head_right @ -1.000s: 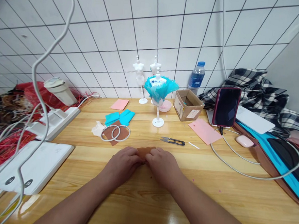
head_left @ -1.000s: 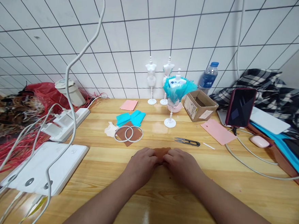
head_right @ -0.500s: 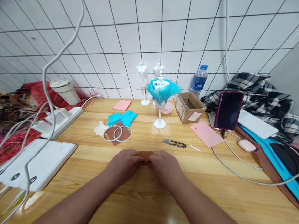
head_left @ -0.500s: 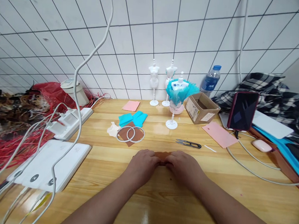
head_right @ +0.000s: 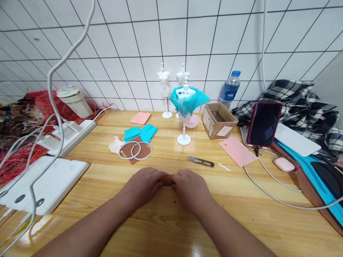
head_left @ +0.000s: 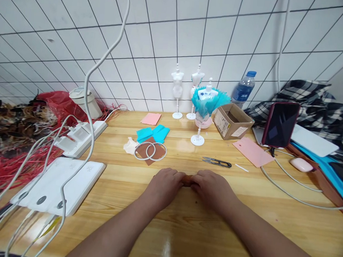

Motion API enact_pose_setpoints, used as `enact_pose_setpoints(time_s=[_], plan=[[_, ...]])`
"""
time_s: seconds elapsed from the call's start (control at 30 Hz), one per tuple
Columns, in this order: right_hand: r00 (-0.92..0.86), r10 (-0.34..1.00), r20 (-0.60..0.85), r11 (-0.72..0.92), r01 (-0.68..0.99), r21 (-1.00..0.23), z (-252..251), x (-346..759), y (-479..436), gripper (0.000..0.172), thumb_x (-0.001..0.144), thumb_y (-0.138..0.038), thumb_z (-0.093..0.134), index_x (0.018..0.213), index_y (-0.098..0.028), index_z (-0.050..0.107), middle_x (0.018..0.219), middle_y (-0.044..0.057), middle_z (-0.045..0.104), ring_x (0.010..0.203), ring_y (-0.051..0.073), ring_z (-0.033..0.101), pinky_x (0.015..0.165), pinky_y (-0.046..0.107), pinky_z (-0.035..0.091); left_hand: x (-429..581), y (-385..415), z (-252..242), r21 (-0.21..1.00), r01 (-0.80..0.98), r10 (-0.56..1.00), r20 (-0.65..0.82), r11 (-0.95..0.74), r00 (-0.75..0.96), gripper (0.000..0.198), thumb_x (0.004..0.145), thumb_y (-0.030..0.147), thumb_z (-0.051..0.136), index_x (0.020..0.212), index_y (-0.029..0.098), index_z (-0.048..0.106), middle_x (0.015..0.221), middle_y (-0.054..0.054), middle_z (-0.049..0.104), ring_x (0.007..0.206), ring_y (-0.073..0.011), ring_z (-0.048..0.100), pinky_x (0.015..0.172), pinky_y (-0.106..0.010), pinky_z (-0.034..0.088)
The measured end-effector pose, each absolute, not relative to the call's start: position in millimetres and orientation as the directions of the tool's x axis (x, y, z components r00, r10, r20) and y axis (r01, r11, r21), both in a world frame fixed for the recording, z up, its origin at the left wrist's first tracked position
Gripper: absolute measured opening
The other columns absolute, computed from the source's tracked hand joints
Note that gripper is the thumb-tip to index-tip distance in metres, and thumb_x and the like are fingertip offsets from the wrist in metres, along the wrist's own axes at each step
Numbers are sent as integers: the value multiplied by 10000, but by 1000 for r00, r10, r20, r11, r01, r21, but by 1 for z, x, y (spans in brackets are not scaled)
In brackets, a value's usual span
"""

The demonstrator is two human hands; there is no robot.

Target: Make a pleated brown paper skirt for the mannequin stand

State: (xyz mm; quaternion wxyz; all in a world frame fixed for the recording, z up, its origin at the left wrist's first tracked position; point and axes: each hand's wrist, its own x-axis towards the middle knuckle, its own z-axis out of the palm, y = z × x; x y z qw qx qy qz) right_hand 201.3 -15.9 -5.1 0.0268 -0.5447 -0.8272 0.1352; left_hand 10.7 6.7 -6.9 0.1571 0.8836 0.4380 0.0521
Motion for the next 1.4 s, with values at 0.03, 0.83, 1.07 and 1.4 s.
enact_pose_setpoints(time_s=[0.03, 0.83, 1.07, 1.4], plan=[[-408, 908, -97, 374, 892, -254, -5, 201, -16, 167, 905, -232, 533, 948, -226, 694, 892, 41, 662, 906, 215, 609, 723, 296, 405, 11, 7, -8, 297, 762, 787, -50, -576, 614, 231, 912, 212, 504, 1008, 232, 713, 834, -62, 685, 809, -228, 613, 731, -350, 443], [-351, 930, -108, 308, 906, -292, -4, 203, -16, 169, 897, -218, 506, 845, -206, 667, 878, 38, 673, 861, 201, 614, 678, 288, 404, 9, 7, -16, 94, 763, 767, 5, -639, 642, 172, 900, 174, 523, 803, 180, 665, 829, -49, 651, 841, -217, 587, 740, -343, 455], [-437, 879, 192, 477, 787, -392, 0, 199, -26, 411, 833, -316, 608, 1229, -205, 589, 1248, 90, 619, 1158, 245, 503, 985, 389, 320, 9, 2, -2, 47, 714, 716, 16, -698, 698, 106, 842, 144, 595, 923, 153, 663, 884, -71, 672, 914, -239, 587, 841, -377, 458], [-417, 908, 48, 411, 858, -309, 4, 195, -19, 227, 919, -263, 535, 845, -247, 749, 763, 56, 735, 829, 195, 602, 818, 374, 300, 6, 5, -9, 327, 682, 733, 51, -655, 679, 191, 868, 130, 533, 886, 195, 711, 827, -59, 729, 845, -213, 661, 943, -423, 446]])
